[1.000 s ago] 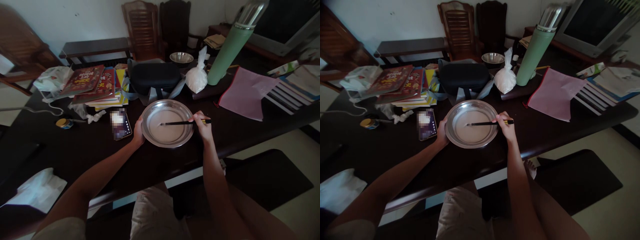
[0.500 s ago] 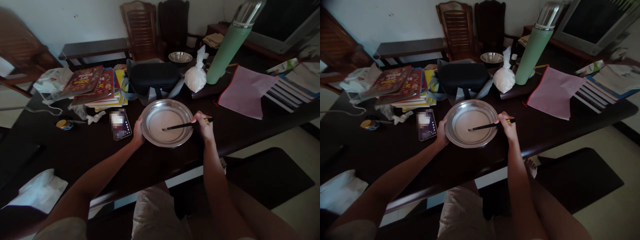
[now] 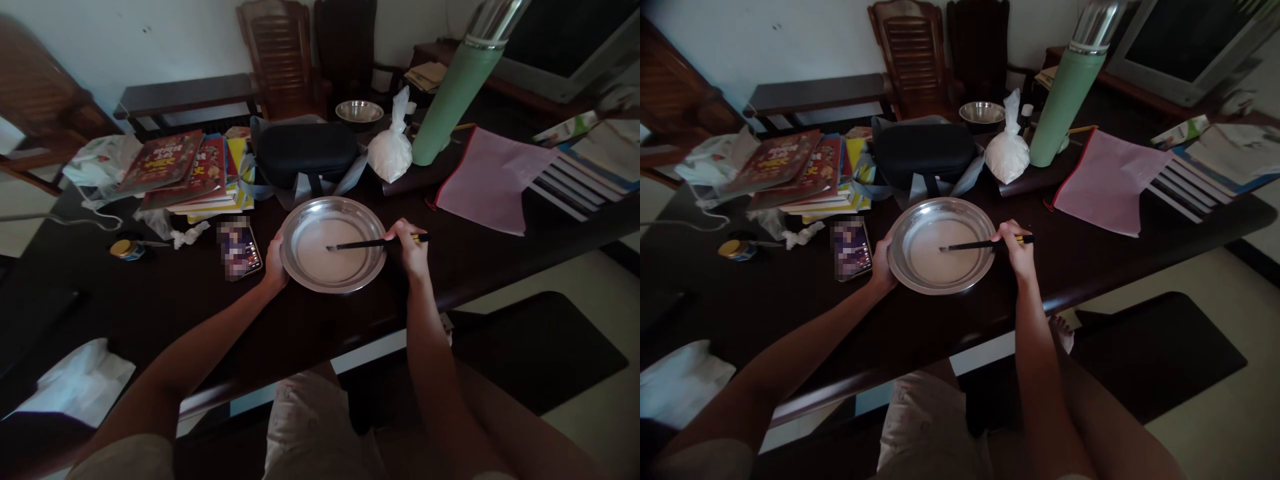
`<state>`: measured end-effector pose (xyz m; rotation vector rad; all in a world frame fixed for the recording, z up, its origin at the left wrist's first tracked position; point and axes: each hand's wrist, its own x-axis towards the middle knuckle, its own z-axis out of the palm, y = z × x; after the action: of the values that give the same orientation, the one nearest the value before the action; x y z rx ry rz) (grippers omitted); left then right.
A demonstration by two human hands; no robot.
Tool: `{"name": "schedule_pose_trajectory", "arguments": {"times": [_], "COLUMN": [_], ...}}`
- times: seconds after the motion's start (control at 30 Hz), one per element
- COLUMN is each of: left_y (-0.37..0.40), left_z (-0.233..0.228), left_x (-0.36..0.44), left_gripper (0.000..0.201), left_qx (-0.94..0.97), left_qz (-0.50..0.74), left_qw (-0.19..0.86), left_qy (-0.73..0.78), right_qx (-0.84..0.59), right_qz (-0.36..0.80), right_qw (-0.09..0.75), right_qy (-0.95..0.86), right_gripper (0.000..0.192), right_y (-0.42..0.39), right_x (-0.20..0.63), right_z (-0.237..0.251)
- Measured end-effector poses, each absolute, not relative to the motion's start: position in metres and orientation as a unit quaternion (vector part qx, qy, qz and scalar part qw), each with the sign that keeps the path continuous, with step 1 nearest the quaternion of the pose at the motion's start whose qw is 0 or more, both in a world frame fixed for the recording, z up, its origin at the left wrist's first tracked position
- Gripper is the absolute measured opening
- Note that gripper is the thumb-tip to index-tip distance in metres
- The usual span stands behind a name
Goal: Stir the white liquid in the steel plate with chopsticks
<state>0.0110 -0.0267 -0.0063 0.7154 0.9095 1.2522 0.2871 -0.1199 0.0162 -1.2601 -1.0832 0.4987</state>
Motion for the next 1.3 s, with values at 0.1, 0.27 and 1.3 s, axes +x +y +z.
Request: {"name": "schedule_pose_trajectory", "arguments": {"times": [0.1, 0.27, 1.3], "left_y": [-0.027, -0.026, -0.022], "left_z": [-0.007, -0.01, -0.019], "left_x": [0.011, 0.009, 0.008], "left_gripper": [0.017, 0.018, 0.023], "left_qx": [0.322, 0.328, 0.357], "left_qz": [0.555, 0.552, 0.556], "left_qw": [0.657, 0.657, 0.651], "left_qy": [0.396, 0.395, 0.374], "right_qx": [-0.547, -0.557, -0.535], "right_qz": [0.252, 0.217, 0.22], "right_qw": [0.633, 0.64, 0.644], "right_qy": [-0.487, -0.482, -0.5], "right_gripper": [0.062, 0.059, 0.057], "right_y": [-0.12, -0.119, -0.119], "right_x": [0.287, 0.288, 0.291], "right_z": [0.016, 0.015, 0.01]}}
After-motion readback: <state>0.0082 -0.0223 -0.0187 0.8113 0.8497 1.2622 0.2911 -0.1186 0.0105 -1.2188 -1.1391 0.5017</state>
